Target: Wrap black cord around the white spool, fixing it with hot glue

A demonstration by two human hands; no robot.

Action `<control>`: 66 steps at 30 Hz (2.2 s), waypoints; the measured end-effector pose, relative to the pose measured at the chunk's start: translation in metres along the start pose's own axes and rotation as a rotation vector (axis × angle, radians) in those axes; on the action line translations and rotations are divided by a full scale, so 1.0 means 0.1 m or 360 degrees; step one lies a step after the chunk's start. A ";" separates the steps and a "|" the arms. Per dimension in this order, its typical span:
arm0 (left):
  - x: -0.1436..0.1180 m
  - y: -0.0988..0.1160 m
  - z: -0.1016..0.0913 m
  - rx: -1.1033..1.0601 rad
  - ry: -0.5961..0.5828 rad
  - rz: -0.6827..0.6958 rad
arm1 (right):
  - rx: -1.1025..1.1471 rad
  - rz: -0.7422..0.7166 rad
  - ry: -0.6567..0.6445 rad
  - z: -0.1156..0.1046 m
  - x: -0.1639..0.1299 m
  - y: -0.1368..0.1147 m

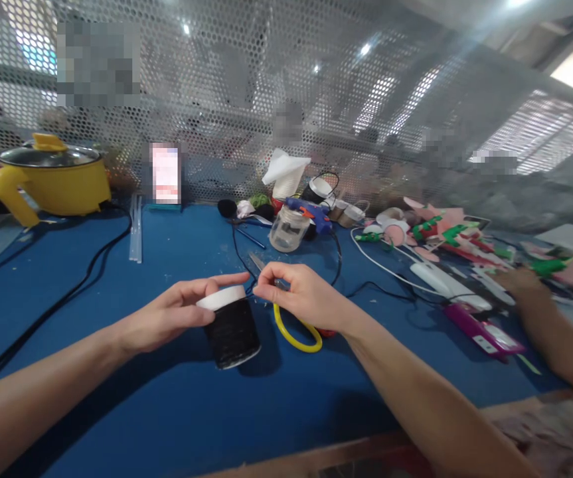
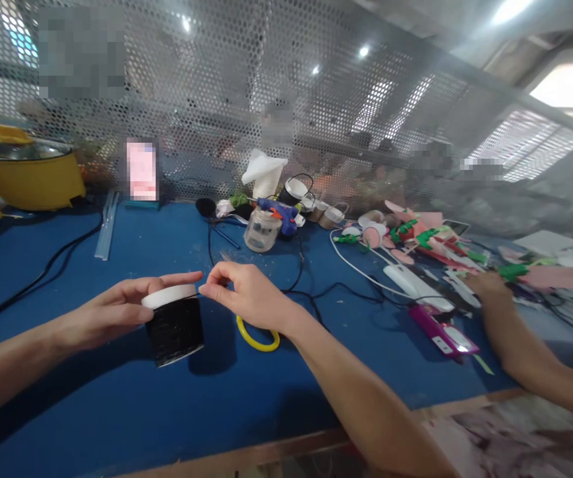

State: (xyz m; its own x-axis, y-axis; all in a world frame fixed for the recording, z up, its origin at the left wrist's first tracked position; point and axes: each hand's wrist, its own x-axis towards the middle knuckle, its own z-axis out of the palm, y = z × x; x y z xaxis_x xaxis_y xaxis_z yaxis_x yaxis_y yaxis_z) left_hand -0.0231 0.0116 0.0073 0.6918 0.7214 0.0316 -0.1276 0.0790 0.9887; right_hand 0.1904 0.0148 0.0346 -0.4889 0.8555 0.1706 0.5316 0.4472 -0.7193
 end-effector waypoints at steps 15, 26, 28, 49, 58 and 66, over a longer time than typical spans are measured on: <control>0.01 0.04 0.09 -0.0231 -0.0027 -0.0009 | 0.0286 -0.0191 -0.0028 0.19 -0.11 0.11; 0.00 0.00 0.07 -0.0367 0.0054 -0.0036 | 0.0885 0.0021 -0.0143 0.23 -0.11 0.16; 0.00 0.00 0.07 -0.0387 0.0020 -0.0038 | 0.1011 0.0098 -0.0180 0.22 -0.11 0.16; 0.09 -0.12 -0.07 0.0554 0.0014 -0.0092 | 0.0064 -0.0221 -0.0115 0.13 -0.13 0.14; 0.12 -0.07 0.12 0.1185 0.0148 0.0231 | -0.0044 -0.0283 -0.0086 0.16 -0.12 0.08; 0.11 -0.10 0.09 0.0985 0.0116 0.0133 | -0.0018 -0.0288 -0.0062 0.16 -0.14 0.07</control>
State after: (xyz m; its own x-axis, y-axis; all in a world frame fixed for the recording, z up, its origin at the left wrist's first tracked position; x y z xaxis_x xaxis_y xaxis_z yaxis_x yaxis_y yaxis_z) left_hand -0.0078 0.0120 -0.0005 0.6441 0.7548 0.1241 0.2708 -0.3768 0.8858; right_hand 0.1899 0.0016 0.0159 -0.6037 0.7500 0.2702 0.4400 0.5962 -0.6716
